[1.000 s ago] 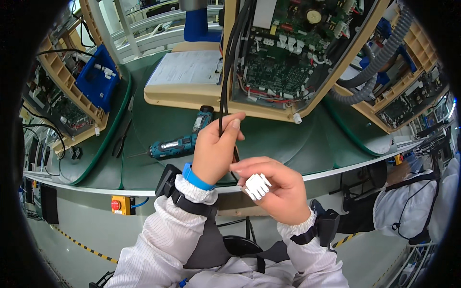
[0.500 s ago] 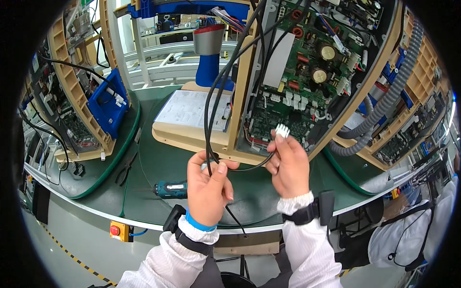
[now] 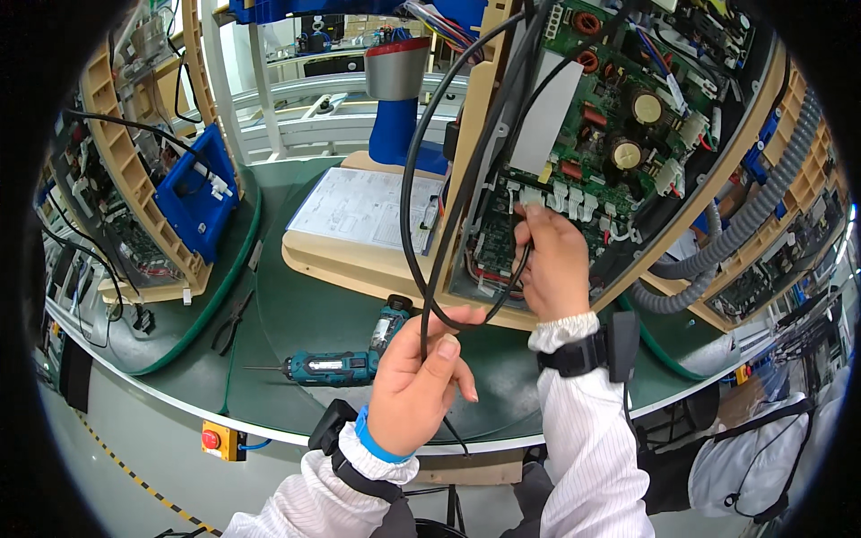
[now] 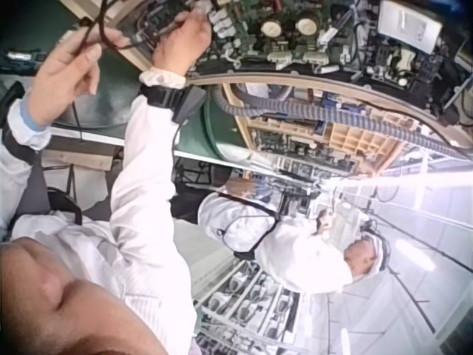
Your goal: Connecting wires and plugs to a large circuit board mounted on a chassis in an electronics factory.
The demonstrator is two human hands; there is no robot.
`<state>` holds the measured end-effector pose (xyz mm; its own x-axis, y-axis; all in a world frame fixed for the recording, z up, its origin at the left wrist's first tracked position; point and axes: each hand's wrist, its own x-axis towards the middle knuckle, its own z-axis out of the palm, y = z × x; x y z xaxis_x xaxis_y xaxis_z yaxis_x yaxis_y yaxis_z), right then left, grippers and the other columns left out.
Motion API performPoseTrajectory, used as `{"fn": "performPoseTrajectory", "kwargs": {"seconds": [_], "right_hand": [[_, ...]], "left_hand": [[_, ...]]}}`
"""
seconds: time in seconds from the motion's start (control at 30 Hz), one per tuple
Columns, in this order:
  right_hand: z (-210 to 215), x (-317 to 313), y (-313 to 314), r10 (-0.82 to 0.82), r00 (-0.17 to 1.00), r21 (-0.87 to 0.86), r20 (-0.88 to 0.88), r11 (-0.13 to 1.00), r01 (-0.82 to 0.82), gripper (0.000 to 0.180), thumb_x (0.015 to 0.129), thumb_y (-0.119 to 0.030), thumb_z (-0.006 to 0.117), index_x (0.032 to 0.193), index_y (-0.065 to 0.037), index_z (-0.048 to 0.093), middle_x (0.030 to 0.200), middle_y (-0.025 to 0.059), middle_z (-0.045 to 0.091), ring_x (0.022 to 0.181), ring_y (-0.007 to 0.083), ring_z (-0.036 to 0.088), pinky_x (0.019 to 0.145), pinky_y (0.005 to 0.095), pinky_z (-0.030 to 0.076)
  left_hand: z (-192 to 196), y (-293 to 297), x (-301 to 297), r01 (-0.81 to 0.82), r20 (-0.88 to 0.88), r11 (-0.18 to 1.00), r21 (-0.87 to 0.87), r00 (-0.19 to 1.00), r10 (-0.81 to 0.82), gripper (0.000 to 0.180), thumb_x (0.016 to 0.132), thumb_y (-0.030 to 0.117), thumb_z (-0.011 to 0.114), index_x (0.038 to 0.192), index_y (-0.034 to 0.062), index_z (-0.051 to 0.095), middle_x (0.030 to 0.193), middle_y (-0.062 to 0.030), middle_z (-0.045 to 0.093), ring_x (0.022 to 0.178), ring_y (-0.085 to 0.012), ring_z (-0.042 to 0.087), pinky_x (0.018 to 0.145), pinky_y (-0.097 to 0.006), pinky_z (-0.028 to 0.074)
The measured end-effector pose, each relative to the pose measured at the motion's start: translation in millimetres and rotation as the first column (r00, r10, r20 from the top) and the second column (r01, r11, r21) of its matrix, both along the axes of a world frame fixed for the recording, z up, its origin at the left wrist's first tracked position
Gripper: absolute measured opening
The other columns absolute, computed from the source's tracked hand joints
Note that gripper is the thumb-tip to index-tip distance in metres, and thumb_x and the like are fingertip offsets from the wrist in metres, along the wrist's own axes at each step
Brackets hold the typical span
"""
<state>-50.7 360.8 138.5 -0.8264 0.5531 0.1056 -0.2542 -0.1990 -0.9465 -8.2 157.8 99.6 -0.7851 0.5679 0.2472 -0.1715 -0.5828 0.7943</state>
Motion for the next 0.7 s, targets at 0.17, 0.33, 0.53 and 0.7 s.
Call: {"fn": "performPoseTrajectory", "kwargs": {"seconds": [0.17,0.33,0.53,0.7], "right_hand": [[3.6,0.8,-5.4,-0.088,0.995,0.093,0.051,0.992,0.083,0.029,0.102,-0.029,0.056,0.107,-0.002,0.063,0.075,-0.0033,0.057,0.047,0.0035,0.037,0.04,0.0216,0.026],[-24.0,29.5,0.2,-0.126,0.984,0.236,0.125,0.967,0.093,0.026,0.102,-0.02,0.056,0.113,0.002,0.065,0.092,0.0032,0.066,0.059,0.0029,0.044,0.046,0.0208,0.035],[-37.4,1.4,-12.2,0.118,0.992,0.088,-0.053,0.99,-0.113,0.032,0.1,-0.02,0.062,0.121,0.003,0.063,0.089,0.0018,0.064,0.065,0.0055,0.05,0.056,0.0221,0.043],[-30.3,-24.3,-29.7,0.034,0.945,-0.069,-0.324,0.996,-0.06,0.031,0.1,-0.021,0.062,0.114,0.006,0.062,0.087,0.0058,0.063,0.06,0.0073,0.049,0.048,0.0224,0.038]], "left_hand": [[0.7,-0.3,0.2,-0.002,-0.018,0.999,-0.032,1.0,0.001,0.031,0.106,0.013,0.046,0.135,0.0048,0.049,0.134,-0.0095,0.058,0.068,-0.009,0.062,0.049,-0.02,0.038],[-1.6,1.7,1.4,-0.001,-0.028,1.0,-0.02,1.0,0.001,0.031,0.105,0.012,0.045,0.136,0.0046,0.048,0.136,-0.0099,0.056,0.068,-0.0107,0.062,0.05,-0.019,0.039],[0.1,3.1,4.4,-0.023,-0.047,0.999,-0.031,0.999,0.022,0.035,0.105,0.011,0.044,0.139,0.0018,0.045,0.139,-0.0131,0.054,0.07,-0.013,0.064,0.049,-0.019,0.039],[4.9,-2.1,5.7,-0.024,-0.07,0.998,-0.066,0.997,0.02,0.036,0.105,0.012,0.043,0.139,-0.0005,0.044,0.141,-0.0148,0.053,0.071,-0.0134,0.064,0.046,-0.018,0.036]]}}
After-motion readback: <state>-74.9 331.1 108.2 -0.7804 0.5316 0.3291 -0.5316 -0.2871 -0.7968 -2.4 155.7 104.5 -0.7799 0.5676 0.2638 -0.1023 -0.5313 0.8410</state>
